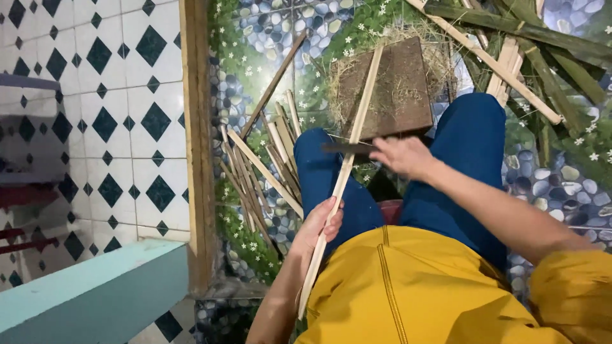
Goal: The person sits on the floor and uses a knife to shave thin strips from a bamboo stick, repeatedly scraping the surface to produce fine shavings. The person holds the bamboo with one hand and scrapes with the other, occasionally adjusting the stick's position.
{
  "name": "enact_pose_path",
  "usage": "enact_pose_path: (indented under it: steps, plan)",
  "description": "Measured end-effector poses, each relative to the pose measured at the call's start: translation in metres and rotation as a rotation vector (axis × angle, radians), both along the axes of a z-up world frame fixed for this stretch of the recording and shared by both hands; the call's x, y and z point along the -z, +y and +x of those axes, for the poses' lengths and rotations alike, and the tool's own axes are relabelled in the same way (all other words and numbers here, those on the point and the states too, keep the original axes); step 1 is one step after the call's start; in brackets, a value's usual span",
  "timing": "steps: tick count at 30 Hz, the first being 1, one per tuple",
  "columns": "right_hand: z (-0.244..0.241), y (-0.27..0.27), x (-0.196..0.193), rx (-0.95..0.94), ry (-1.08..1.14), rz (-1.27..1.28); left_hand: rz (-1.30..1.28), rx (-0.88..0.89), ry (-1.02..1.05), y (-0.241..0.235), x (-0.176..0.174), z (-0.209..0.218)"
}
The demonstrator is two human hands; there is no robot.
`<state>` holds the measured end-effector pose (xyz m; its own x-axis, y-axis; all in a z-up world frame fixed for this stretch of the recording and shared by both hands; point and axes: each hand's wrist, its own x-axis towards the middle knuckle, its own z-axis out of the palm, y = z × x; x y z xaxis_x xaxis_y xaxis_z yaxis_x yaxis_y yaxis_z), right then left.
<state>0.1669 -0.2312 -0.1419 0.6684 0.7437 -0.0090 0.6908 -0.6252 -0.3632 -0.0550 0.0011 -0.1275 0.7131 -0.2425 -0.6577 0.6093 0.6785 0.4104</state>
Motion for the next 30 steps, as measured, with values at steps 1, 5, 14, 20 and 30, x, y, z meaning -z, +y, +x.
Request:
enact_pose_path:
  steps: [1, 5, 14, 20, 30]
  plan:
    - [0.019, 0.003, 0.012, -0.003, 0.003, -0.004, -0.004, -0.003, 0.003, 0.000, 0.004, 0.003]
    - [0.065, 0.019, 0.023, 0.026, -0.109, 0.017, -0.050, -0.040, 0.007, 0.010, 0.020, 0.004]
    - [0.038, 0.028, 0.010, -0.022, -0.061, -0.064, -0.096, -0.078, -0.050, 0.005, 0.023, 0.031]
    - [-0.022, -0.012, -0.015, -0.138, -0.174, 0.085, -0.174, -0.081, -0.032, -0.003, 0.014, 0.029]
    - [-0.010, 0.016, 0.012, 0.645, 1.252, 1.032, 0.211, 0.127, -0.123, -0.056, -0.058, 0.085]
